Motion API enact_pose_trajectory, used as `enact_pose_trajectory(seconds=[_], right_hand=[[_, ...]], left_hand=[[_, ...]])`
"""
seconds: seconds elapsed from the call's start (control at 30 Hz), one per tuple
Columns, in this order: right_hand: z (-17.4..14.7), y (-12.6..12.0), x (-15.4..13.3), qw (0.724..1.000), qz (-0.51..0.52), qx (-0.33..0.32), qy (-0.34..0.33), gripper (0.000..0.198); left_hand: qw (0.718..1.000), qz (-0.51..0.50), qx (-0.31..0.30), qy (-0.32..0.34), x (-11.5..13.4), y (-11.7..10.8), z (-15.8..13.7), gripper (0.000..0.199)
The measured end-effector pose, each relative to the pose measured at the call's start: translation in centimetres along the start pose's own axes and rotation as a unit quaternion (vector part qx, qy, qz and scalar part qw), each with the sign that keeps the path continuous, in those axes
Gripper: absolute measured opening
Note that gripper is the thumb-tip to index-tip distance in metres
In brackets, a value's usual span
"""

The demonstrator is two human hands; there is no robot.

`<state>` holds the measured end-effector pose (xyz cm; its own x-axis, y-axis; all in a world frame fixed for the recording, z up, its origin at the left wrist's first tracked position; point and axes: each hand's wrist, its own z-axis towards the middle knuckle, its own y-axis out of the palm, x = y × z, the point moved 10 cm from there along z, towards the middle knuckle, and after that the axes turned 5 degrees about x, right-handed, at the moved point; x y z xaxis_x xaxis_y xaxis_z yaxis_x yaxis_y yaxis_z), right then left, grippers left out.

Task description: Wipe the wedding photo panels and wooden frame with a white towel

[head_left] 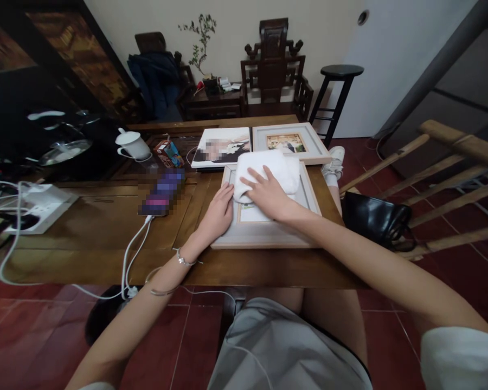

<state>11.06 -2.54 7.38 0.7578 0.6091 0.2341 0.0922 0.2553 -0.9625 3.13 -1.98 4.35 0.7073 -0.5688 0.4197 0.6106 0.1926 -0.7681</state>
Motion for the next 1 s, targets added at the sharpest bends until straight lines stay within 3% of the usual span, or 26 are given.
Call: enact_pose_trajectory(seconds=[0.2, 0.3, 0.43, 0.6, 0.7, 0.8, 1.0], right_hand=[[-1.7, 0.9, 4.6, 0.998, -0.032, -0.015, 0.059, 0.043], [-4.3, 0.5, 4.9, 0.996, -0.033, -0.056, 0.055, 0.046], [-8.1, -0.5, 1.5, 0.994, 0.023, -0.110, -0.006, 0.045], [-11.0, -2.8, -4.1, 0.984, 0.145, -0.076, -0.068, 0.049], [-11.6, -3.3, -5.3, 0.975, 0.191, -0.059, -0.096, 0.056], [-11.1, -3.3, -2.9, 0.980, 0.185, -0.021, -0.074, 0.062], [-8.7, -3.4, 7.2, 0.995, 0.041, 0.075, 0.053, 0.059]], left_hand=[[1.000, -0.001, 0.012, -0.007, -0.2, 0.0, -0.1, 0.042], [1.000, 0.002, 0.011, -0.006, -0.2, 0.2, -0.1, 0.043], [1.000, 0.003, 0.013, -0.003, 0.0, 0.2, 0.0, 0.043], [1.000, 0.005, 0.019, -0.002, 0.0, 0.2, 0.0, 0.043], [1.000, -0.001, 0.016, -0.002, -0.1, 0.2, -0.1, 0.043], [1.000, -0.008, 0.012, -0.004, -0.1, 0.3, -0.1, 0.043], [1.000, -0.013, 0.012, -0.011, -0.1, 0.3, -0.1, 0.042]])
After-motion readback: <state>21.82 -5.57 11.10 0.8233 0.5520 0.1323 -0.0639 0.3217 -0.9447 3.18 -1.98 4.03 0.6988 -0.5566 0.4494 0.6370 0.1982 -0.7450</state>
